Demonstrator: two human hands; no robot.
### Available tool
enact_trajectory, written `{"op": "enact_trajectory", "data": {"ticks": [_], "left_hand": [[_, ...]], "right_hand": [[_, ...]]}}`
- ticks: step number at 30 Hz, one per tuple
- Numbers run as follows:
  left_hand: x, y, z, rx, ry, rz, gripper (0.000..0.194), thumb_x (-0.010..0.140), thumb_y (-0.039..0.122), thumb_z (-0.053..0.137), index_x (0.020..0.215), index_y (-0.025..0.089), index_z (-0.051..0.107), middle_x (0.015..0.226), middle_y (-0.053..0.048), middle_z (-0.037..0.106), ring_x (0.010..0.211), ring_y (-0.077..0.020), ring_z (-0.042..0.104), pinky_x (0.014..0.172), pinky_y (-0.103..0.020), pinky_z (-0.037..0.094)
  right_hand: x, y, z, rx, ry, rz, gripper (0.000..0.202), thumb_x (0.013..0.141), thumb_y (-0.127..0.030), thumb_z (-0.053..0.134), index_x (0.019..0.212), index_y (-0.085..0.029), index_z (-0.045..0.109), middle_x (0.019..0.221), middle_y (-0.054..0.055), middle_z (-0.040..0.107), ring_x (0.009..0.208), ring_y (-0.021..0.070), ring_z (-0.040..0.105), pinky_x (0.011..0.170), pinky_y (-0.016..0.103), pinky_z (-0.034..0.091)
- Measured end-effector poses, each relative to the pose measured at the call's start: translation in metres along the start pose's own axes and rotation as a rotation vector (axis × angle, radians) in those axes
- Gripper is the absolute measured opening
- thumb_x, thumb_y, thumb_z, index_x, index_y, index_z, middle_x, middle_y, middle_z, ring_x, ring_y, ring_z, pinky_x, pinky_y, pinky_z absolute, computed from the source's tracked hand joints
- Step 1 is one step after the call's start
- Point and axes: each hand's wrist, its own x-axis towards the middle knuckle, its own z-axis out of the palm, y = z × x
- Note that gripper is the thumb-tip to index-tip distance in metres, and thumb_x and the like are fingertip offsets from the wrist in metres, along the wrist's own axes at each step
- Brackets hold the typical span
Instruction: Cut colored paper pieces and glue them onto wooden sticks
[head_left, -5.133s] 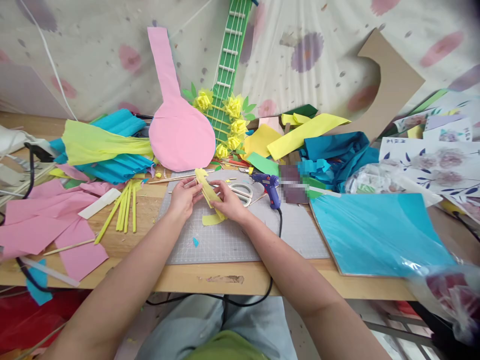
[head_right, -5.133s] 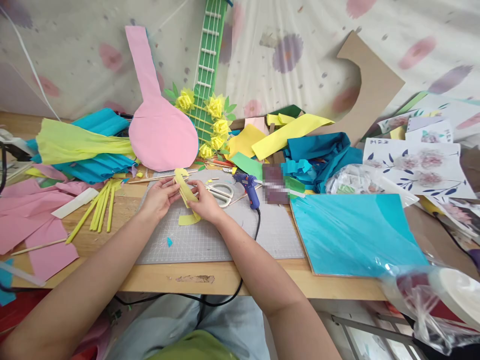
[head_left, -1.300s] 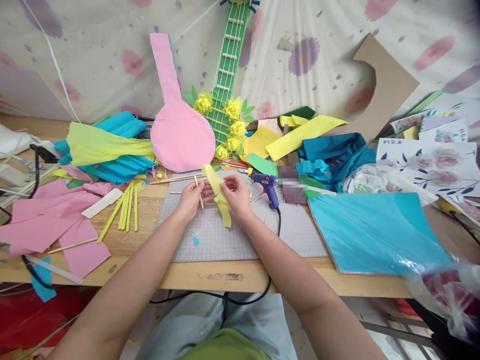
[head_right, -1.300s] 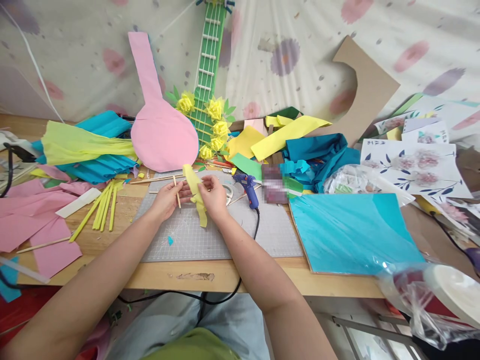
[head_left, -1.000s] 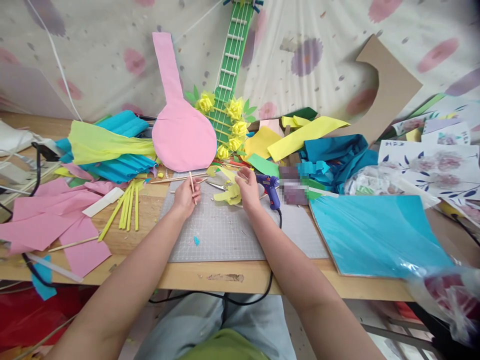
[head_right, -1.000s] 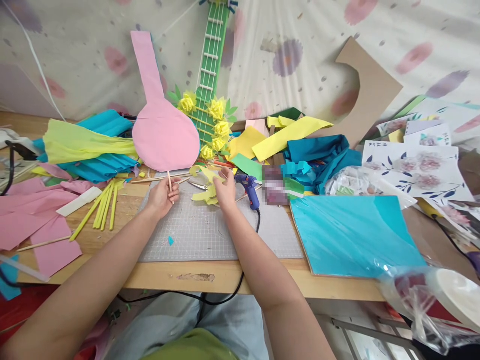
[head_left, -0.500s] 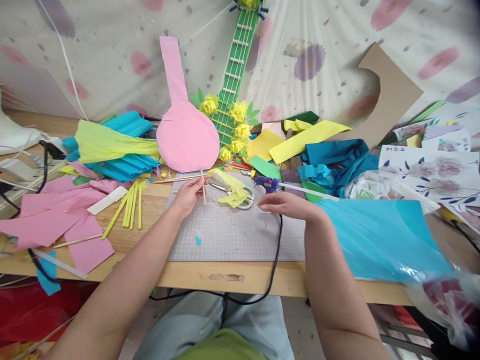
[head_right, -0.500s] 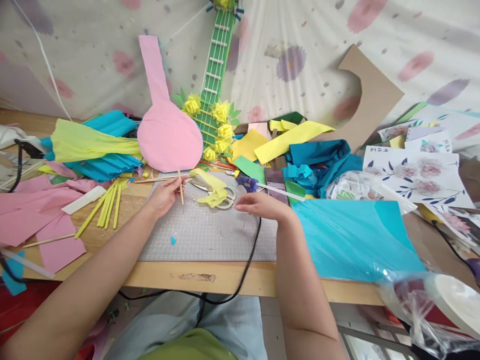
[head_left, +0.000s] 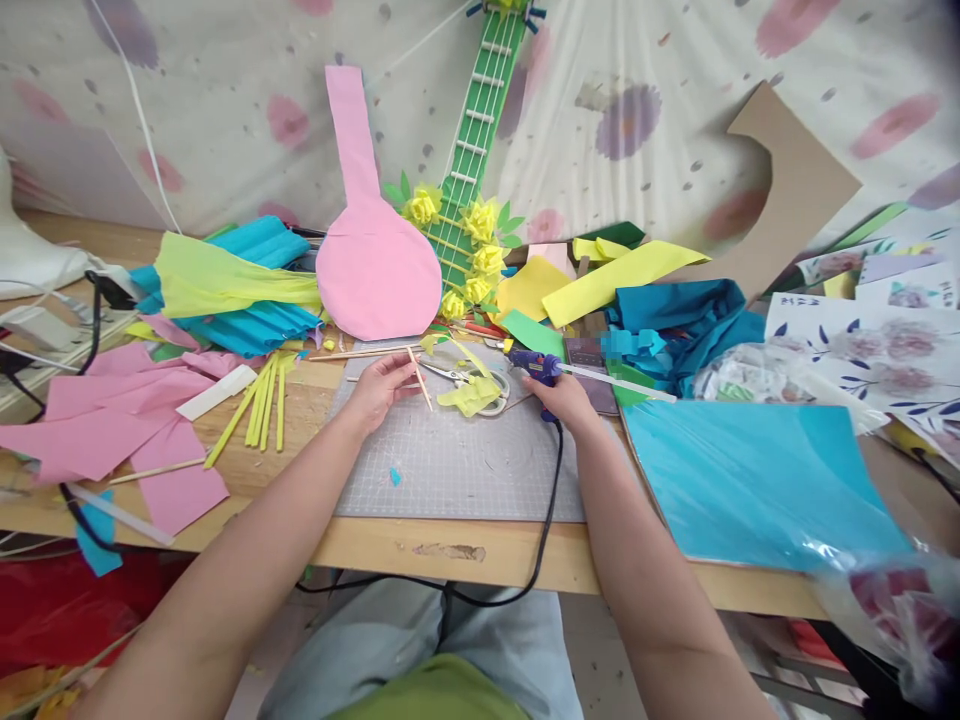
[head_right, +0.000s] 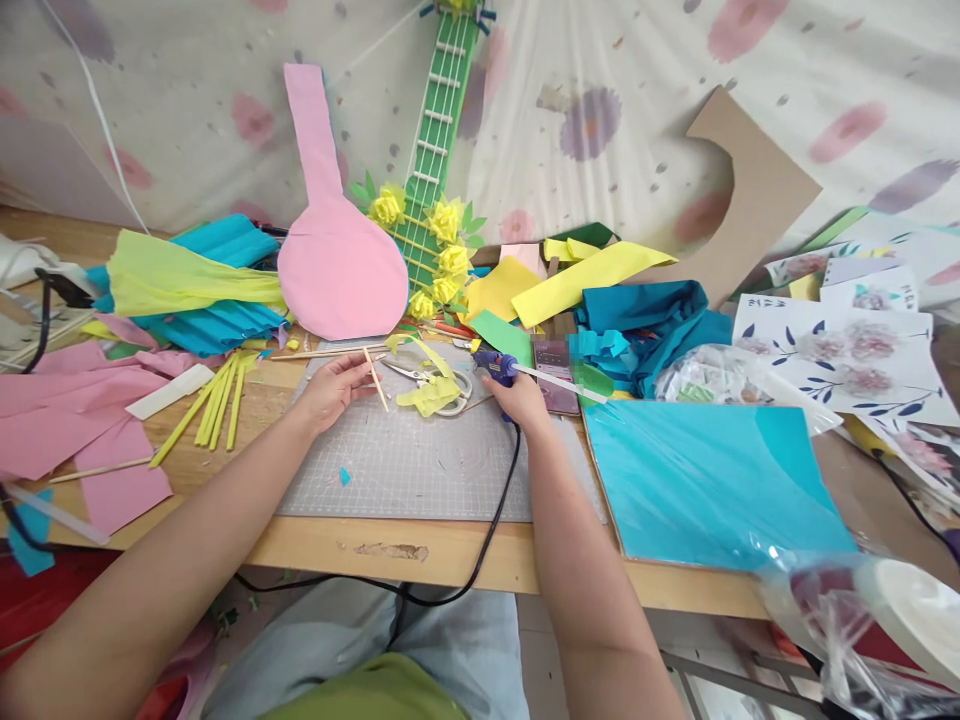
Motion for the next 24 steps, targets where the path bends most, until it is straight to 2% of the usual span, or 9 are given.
{"op": "enact_trajectory", "data": {"ticks": [2, 4, 5, 7, 10, 12, 14, 24], "left_hand": [[-0.001, 0.000, 0.001, 0.003, -0.011, 0.005, 0.022, 0.058, 0.023, 0.072, 0.077, 0.015, 0.063, 0.069, -0.003, 0.062, 0.062, -0.0120, 0.059, 0.058, -0.027, 0.052], [-0.001, -0.001, 0.002, -0.001, -0.018, 0.007, 0.021, 0.058, 0.022, 0.072, 0.075, 0.014, 0.062, 0.067, -0.002, 0.060, 0.061, -0.0117, 0.058, 0.057, -0.026, 0.052], [-0.001, -0.002, 0.003, -0.002, -0.018, 0.008, 0.021, 0.058, 0.022, 0.072, 0.075, 0.014, 0.062, 0.066, -0.001, 0.060, 0.060, -0.0114, 0.057, 0.056, -0.026, 0.052], [-0.001, -0.003, 0.002, 0.003, -0.014, 0.008, 0.021, 0.058, 0.022, 0.071, 0.076, 0.014, 0.061, 0.066, 0.000, 0.059, 0.060, -0.0108, 0.057, 0.056, -0.026, 0.051], [0.000, -0.005, 0.001, 0.024, -0.004, 0.003, 0.020, 0.060, 0.022, 0.070, 0.076, 0.014, 0.061, 0.066, 0.000, 0.059, 0.059, -0.0103, 0.057, 0.055, -0.025, 0.050], [0.001, -0.005, 0.000, 0.036, 0.000, -0.002, 0.020, 0.060, 0.022, 0.070, 0.076, 0.014, 0.061, 0.066, -0.001, 0.059, 0.060, -0.0106, 0.057, 0.055, -0.024, 0.050], [0.002, -0.005, 0.000, 0.039, 0.001, -0.005, 0.021, 0.060, 0.022, 0.071, 0.076, 0.014, 0.060, 0.067, -0.001, 0.060, 0.061, -0.0109, 0.058, 0.056, -0.024, 0.050], [-0.001, -0.002, 0.003, 0.081, -0.032, -0.027, 0.028, 0.058, 0.027, 0.073, 0.079, 0.013, 0.059, 0.068, 0.001, 0.059, 0.062, -0.0099, 0.056, 0.058, -0.025, 0.049]], "right_hand": [[-0.003, -0.002, 0.006, 0.188, 0.096, 0.049, 0.043, 0.065, -0.053, 0.057, 0.081, -0.014, 0.062, 0.076, 0.012, 0.064, 0.074, 0.0237, 0.060, 0.060, 0.030, 0.043], [-0.008, -0.005, 0.006, 0.446, 0.120, -0.008, 0.044, 0.066, -0.054, 0.055, 0.084, -0.015, 0.060, 0.076, 0.009, 0.064, 0.068, 0.0189, 0.059, 0.056, 0.027, 0.043], [-0.012, -0.007, 0.004, 0.564, 0.090, -0.072, 0.043, 0.067, -0.055, 0.054, 0.085, -0.016, 0.059, 0.075, 0.007, 0.063, 0.063, 0.0156, 0.058, 0.053, 0.025, 0.042], [-0.022, -0.012, 0.001, 0.691, -0.073, -0.212, 0.041, 0.070, -0.056, 0.052, 0.082, -0.018, 0.058, 0.068, 0.003, 0.060, 0.052, 0.0103, 0.051, 0.048, 0.023, 0.039], [-0.035, -0.020, 0.001, 0.620, -0.420, -0.312, 0.041, 0.068, -0.057, 0.055, 0.071, -0.016, 0.058, 0.052, -0.001, 0.050, 0.042, 0.0074, 0.041, 0.041, 0.022, 0.034], [-0.040, -0.024, 0.004, 0.549, -0.555, -0.321, 0.039, 0.066, -0.055, 0.060, 0.068, -0.016, 0.058, 0.049, -0.003, 0.048, 0.041, 0.0067, 0.039, 0.040, 0.021, 0.032], [-0.042, -0.026, 0.009, 0.525, -0.599, -0.315, 0.037, 0.065, -0.053, 0.061, 0.068, -0.016, 0.057, 0.048, -0.004, 0.048, 0.041, 0.0064, 0.039, 0.039, 0.020, 0.032], [-0.037, -0.020, 0.016, 0.466, -0.627, -0.331, 0.039, 0.065, -0.054, 0.062, 0.065, -0.016, 0.053, 0.053, -0.002, 0.051, 0.042, 0.0052, 0.041, 0.037, 0.019, 0.033]]}}
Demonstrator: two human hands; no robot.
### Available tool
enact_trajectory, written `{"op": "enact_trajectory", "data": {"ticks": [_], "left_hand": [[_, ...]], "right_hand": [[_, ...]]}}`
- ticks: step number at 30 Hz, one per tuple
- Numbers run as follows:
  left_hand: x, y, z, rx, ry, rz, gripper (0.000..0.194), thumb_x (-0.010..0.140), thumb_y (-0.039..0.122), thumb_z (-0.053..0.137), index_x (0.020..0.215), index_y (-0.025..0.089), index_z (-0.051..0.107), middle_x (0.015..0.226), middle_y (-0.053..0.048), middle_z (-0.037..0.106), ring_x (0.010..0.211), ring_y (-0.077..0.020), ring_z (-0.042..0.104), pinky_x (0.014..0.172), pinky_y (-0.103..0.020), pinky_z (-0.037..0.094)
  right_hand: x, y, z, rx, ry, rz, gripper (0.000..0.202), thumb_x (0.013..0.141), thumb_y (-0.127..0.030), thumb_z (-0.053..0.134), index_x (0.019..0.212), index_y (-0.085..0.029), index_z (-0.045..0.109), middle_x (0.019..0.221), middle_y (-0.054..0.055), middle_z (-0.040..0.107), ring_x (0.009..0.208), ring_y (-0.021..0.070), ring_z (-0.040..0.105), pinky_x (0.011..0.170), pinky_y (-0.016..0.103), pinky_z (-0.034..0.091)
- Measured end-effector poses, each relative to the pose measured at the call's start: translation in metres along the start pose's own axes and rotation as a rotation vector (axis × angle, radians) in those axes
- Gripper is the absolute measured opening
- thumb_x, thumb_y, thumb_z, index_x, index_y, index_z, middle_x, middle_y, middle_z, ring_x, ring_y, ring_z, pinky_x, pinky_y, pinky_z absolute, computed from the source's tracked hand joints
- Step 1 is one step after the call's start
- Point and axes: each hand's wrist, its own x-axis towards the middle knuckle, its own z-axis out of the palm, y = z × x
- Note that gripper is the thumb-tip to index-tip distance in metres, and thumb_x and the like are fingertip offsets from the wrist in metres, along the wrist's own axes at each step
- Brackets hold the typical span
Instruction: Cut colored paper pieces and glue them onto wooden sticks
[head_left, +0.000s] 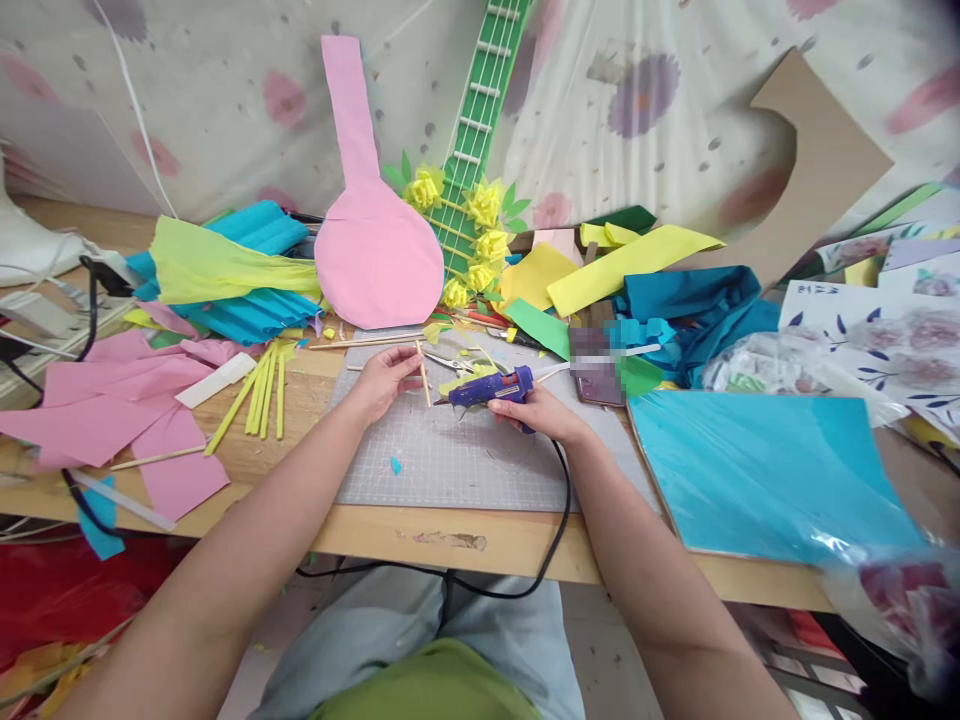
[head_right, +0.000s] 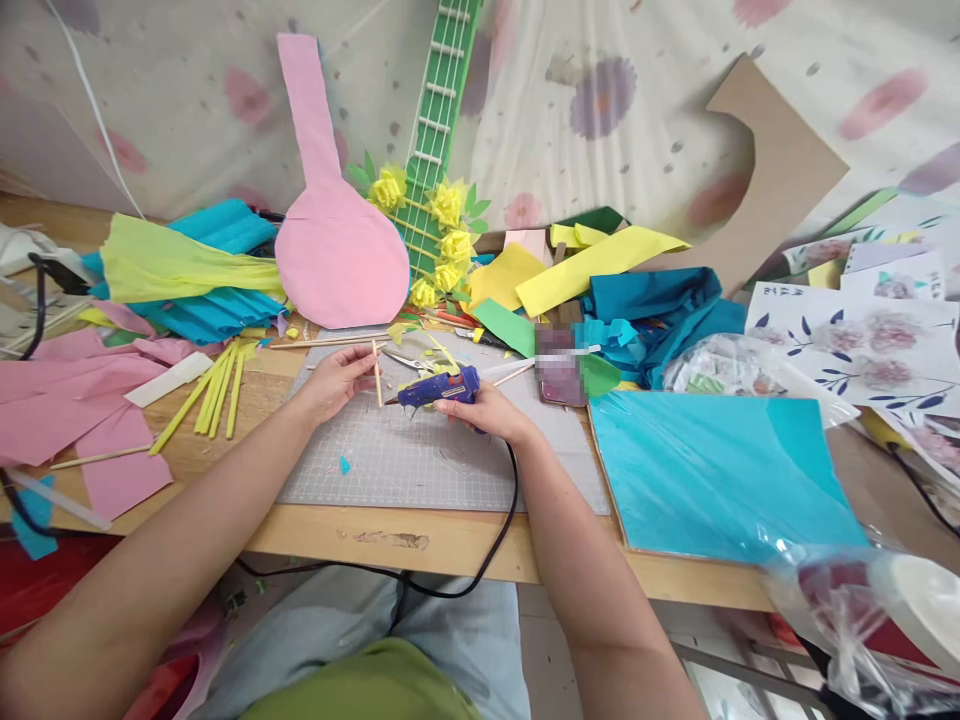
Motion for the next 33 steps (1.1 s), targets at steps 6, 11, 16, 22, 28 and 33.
{"op": "enact_trajectory", "data": {"ticks": [6, 11, 16, 22, 28, 33], "left_hand": [[-0.0003, -0.0001, 0.0008, 0.031, -0.023, 0.003, 0.028, 0.060, 0.028, 0.072, 0.080, 0.013, 0.059, 0.069, 0.001, 0.058, 0.062, -0.0091, 0.056, 0.059, -0.024, 0.049], [-0.0011, 0.0005, 0.0028, 0.034, -0.024, -0.005, 0.028, 0.059, 0.027, 0.072, 0.079, 0.012, 0.058, 0.068, 0.001, 0.058, 0.062, -0.0095, 0.056, 0.059, -0.025, 0.050], [-0.0015, -0.0003, 0.0040, 0.035, -0.033, -0.020, 0.029, 0.058, 0.027, 0.073, 0.079, 0.012, 0.058, 0.068, 0.002, 0.057, 0.063, -0.0101, 0.057, 0.059, -0.025, 0.050], [-0.0025, -0.0002, 0.0048, 0.055, -0.051, -0.036, 0.030, 0.057, 0.028, 0.073, 0.077, 0.013, 0.057, 0.068, 0.002, 0.057, 0.063, -0.0103, 0.057, 0.057, -0.024, 0.050], [-0.0028, -0.0020, 0.0036, 0.092, -0.081, -0.046, 0.031, 0.057, 0.031, 0.073, 0.077, 0.014, 0.058, 0.070, 0.002, 0.057, 0.064, -0.0095, 0.055, 0.055, -0.023, 0.049], [-0.0030, -0.0032, 0.0033, 0.114, -0.100, -0.056, 0.030, 0.057, 0.032, 0.073, 0.078, 0.014, 0.059, 0.071, 0.002, 0.056, 0.064, -0.0092, 0.055, 0.054, -0.022, 0.049]], "right_hand": [[0.0005, -0.0008, 0.0013, 0.012, -0.016, -0.001, 0.040, 0.064, -0.055, 0.062, 0.064, -0.016, 0.051, 0.054, -0.002, 0.050, 0.042, 0.0051, 0.041, 0.037, 0.019, 0.034], [-0.0005, -0.0049, 0.0019, 0.013, -0.015, 0.018, 0.041, 0.063, -0.055, 0.062, 0.064, -0.015, 0.051, 0.055, -0.002, 0.052, 0.042, 0.0050, 0.041, 0.037, 0.018, 0.033], [0.0000, -0.0055, 0.0027, 0.020, -0.008, -0.003, 0.040, 0.064, -0.054, 0.062, 0.063, -0.016, 0.051, 0.054, -0.002, 0.051, 0.042, 0.0047, 0.041, 0.037, 0.018, 0.033], [0.0005, -0.0065, 0.0030, 0.022, 0.000, -0.002, 0.041, 0.064, -0.055, 0.061, 0.062, -0.016, 0.050, 0.053, -0.003, 0.050, 0.041, 0.0045, 0.040, 0.037, 0.018, 0.032], [0.0010, -0.0053, 0.0026, 0.036, 0.016, -0.007, 0.041, 0.064, -0.055, 0.061, 0.062, -0.016, 0.050, 0.053, -0.003, 0.050, 0.041, 0.0044, 0.040, 0.037, 0.018, 0.032], [0.0009, -0.0051, 0.0029, 0.041, 0.028, -0.003, 0.042, 0.064, -0.056, 0.061, 0.062, -0.016, 0.050, 0.053, -0.003, 0.050, 0.042, 0.0046, 0.041, 0.037, 0.018, 0.033]]}}
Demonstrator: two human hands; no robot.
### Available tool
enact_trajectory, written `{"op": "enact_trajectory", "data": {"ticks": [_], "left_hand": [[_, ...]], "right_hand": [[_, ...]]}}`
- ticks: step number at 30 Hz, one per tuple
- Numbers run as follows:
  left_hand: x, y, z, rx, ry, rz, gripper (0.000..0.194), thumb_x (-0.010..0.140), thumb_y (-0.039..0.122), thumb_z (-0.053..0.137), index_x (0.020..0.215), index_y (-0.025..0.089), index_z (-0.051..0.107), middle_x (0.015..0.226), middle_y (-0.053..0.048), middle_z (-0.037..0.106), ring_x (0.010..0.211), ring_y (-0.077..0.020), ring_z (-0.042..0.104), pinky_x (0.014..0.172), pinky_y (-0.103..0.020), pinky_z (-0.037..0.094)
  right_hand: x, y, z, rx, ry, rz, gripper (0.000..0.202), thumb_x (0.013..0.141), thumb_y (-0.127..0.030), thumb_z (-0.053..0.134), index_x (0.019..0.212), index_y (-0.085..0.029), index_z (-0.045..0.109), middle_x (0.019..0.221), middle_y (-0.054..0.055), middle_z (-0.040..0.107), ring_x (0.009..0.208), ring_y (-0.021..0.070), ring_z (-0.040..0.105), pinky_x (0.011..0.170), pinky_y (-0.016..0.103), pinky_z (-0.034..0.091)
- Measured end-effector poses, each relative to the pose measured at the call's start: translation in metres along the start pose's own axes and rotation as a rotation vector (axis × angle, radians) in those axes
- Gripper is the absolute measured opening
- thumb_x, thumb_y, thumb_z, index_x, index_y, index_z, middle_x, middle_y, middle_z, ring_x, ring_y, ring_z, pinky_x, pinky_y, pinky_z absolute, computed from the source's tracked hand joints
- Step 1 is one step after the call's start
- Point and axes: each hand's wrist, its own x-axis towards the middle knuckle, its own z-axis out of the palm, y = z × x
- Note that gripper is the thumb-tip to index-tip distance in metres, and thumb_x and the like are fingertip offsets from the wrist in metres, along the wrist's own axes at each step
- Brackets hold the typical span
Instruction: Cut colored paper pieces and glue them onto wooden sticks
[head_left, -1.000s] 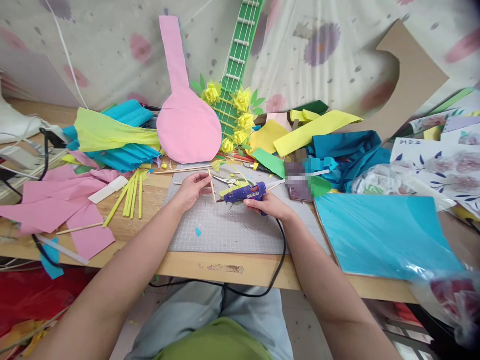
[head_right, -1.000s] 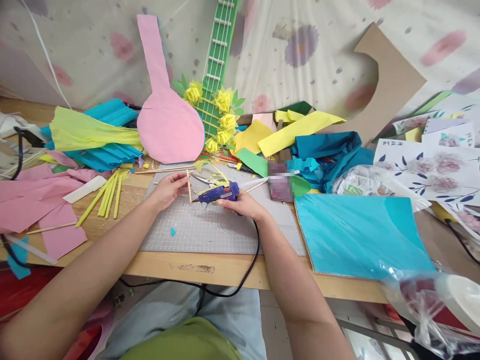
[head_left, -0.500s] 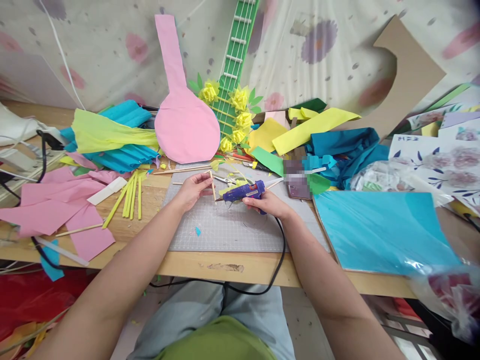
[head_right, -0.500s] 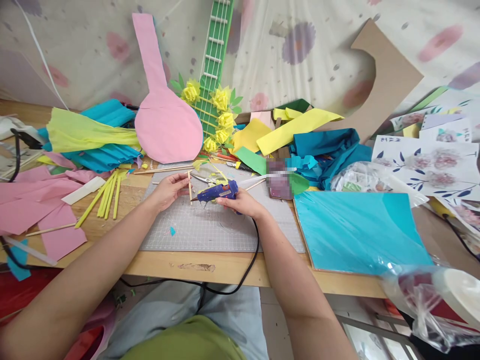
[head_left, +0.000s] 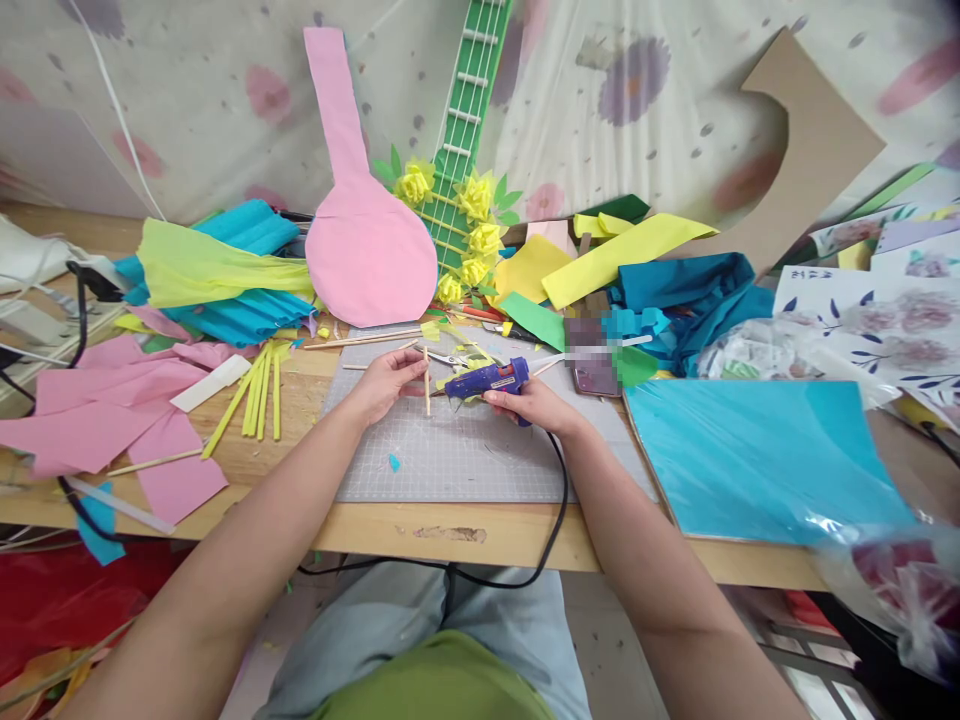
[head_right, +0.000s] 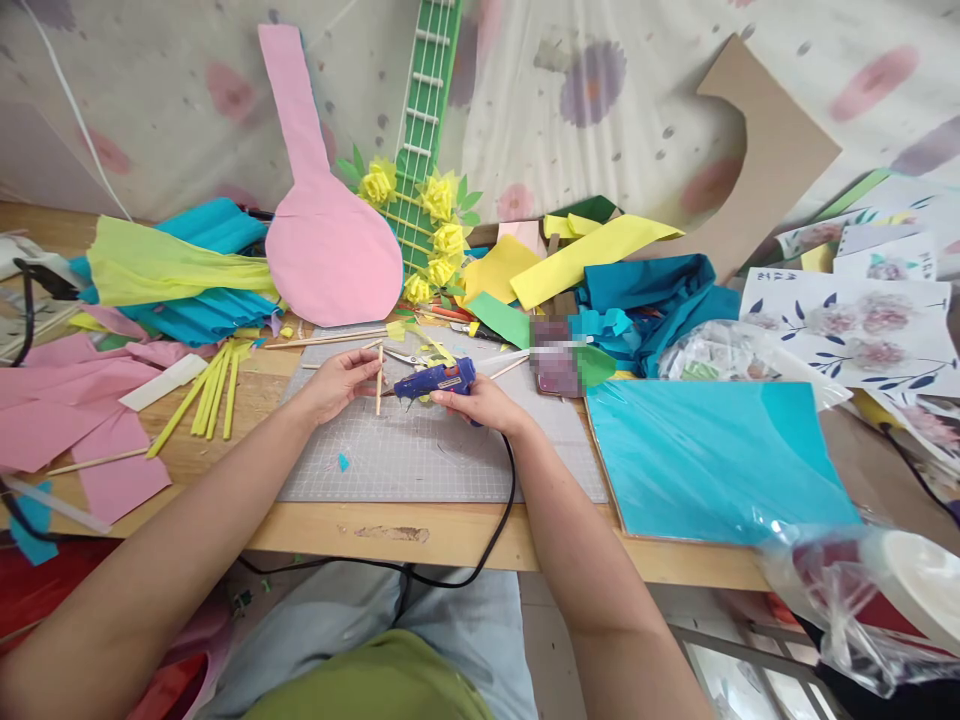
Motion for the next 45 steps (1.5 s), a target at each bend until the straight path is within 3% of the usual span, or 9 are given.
{"op": "enact_trajectory", "data": {"ticks": [26, 45], "left_hand": [[-0.0039, 0.0023, 0.0039, 0.075, -0.061, -0.071, 0.031, 0.057, 0.033, 0.073, 0.081, 0.014, 0.063, 0.077, -0.001, 0.059, 0.067, -0.0099, 0.054, 0.050, -0.019, 0.045], [-0.0065, 0.0056, 0.0034, 0.059, -0.154, -0.109, 0.027, 0.061, 0.031, 0.071, 0.081, 0.014, 0.062, 0.067, 0.000, 0.056, 0.058, -0.0081, 0.052, 0.045, -0.016, 0.041]], "right_hand": [[0.0025, 0.0055, -0.0006, 0.035, 0.071, -0.021, 0.040, 0.065, -0.055, 0.061, 0.067, -0.017, 0.049, 0.051, -0.005, 0.047, 0.041, 0.0046, 0.040, 0.035, 0.017, 0.033], [0.0023, 0.0036, -0.0021, 0.050, 0.146, -0.013, 0.043, 0.063, -0.058, 0.061, 0.063, -0.018, 0.047, 0.049, -0.004, 0.045, 0.041, 0.0051, 0.038, 0.036, 0.019, 0.032]]}}
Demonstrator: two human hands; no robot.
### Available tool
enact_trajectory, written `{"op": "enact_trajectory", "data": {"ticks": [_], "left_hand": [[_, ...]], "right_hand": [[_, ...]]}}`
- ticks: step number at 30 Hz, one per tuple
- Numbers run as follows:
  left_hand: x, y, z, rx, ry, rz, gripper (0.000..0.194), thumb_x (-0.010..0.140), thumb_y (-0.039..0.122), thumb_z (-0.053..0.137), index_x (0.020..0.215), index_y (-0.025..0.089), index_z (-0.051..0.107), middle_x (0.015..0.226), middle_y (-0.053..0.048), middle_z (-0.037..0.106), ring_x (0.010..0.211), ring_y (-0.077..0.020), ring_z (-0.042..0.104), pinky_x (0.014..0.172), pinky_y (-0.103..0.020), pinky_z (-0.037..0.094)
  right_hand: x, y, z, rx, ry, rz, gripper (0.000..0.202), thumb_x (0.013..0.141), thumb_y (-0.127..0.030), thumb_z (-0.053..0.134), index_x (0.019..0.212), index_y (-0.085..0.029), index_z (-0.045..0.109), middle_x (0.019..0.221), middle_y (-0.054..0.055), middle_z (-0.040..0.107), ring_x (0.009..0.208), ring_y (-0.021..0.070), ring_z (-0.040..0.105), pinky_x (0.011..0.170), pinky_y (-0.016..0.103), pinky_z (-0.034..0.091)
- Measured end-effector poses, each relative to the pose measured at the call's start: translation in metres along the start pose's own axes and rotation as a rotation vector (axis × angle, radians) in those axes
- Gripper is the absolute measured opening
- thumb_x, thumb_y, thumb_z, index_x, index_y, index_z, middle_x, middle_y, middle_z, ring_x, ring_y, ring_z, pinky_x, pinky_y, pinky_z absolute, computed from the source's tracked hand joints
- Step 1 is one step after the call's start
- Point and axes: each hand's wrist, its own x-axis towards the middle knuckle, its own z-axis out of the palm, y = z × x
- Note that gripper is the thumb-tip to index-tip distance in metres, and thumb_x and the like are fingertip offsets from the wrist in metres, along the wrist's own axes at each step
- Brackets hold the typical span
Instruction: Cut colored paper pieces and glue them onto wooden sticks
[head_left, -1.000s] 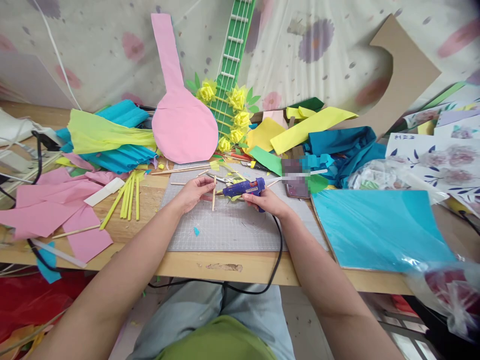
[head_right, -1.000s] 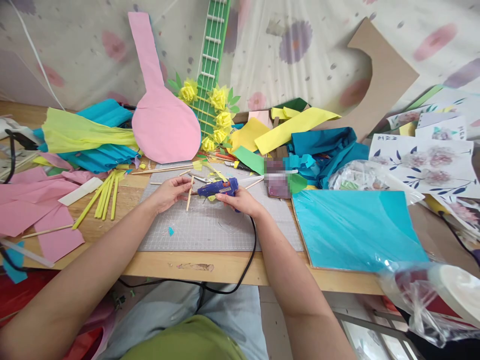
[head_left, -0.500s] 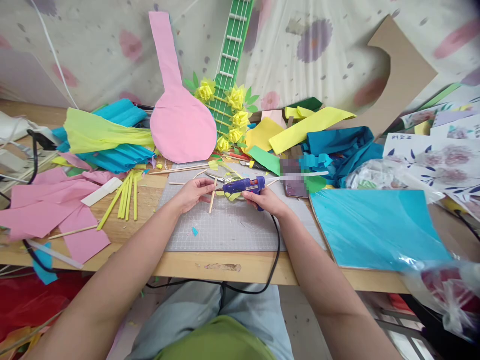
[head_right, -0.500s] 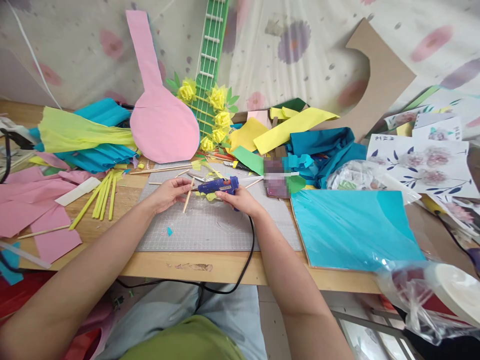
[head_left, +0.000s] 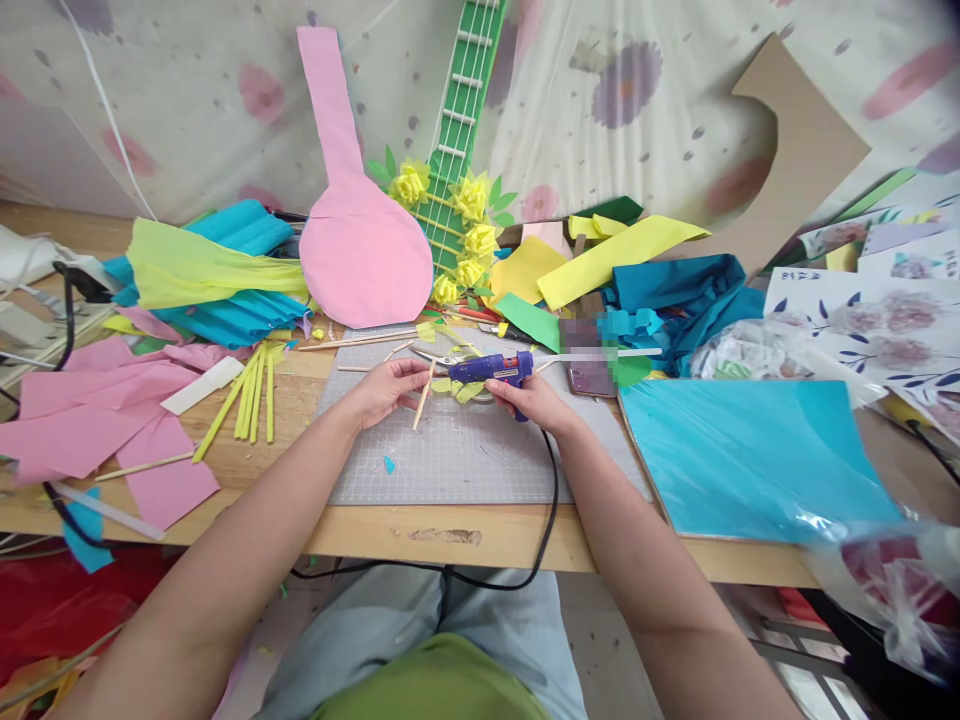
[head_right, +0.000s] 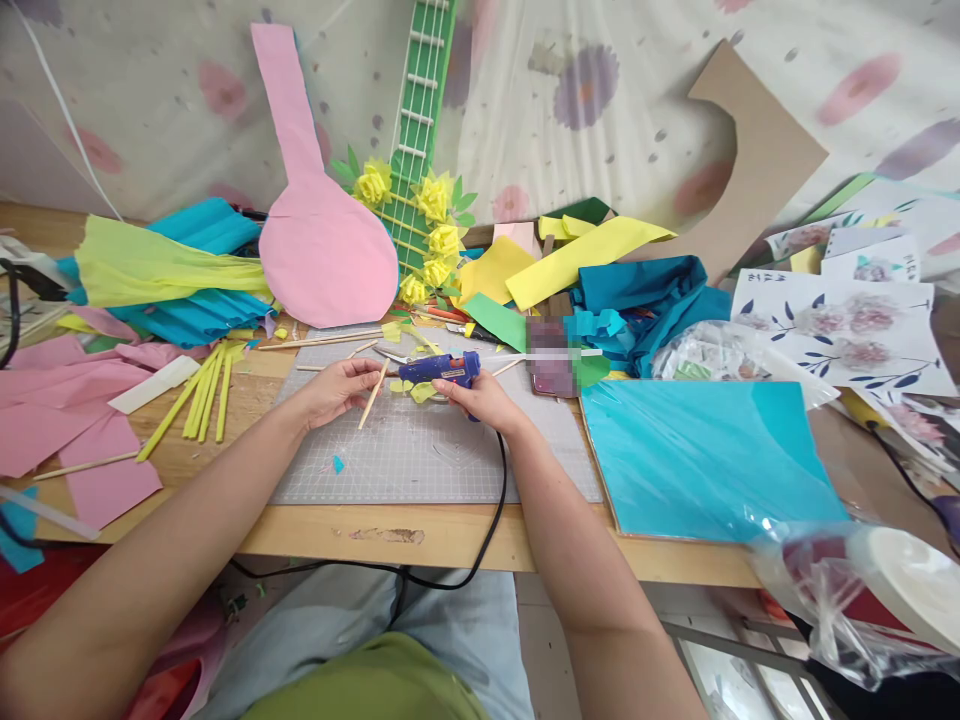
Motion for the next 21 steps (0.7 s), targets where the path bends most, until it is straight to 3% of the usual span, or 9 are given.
{"op": "enact_trajectory", "data": {"ticks": [9, 21], "left_hand": [[-0.0001, 0.0004, 0.0002, 0.004, -0.004, -0.016, 0.028, 0.060, 0.031, 0.072, 0.080, 0.014, 0.062, 0.065, 0.001, 0.055, 0.055, -0.0068, 0.050, 0.044, -0.016, 0.040], [0.0008, -0.0018, -0.0007, 0.019, -0.020, -0.036, 0.028, 0.058, 0.032, 0.072, 0.078, 0.015, 0.063, 0.067, 0.000, 0.057, 0.057, -0.0078, 0.051, 0.045, -0.017, 0.040]], "right_hand": [[-0.0010, -0.0003, -0.0007, -0.003, -0.032, -0.021, 0.043, 0.065, -0.058, 0.060, 0.060, -0.018, 0.045, 0.049, -0.004, 0.043, 0.042, 0.0054, 0.037, 0.037, 0.019, 0.032], [0.0011, 0.0013, -0.0022, -0.021, 0.051, -0.028, 0.045, 0.064, -0.060, 0.059, 0.058, -0.019, 0.043, 0.045, -0.005, 0.039, 0.040, 0.0058, 0.034, 0.036, 0.021, 0.030]]}}
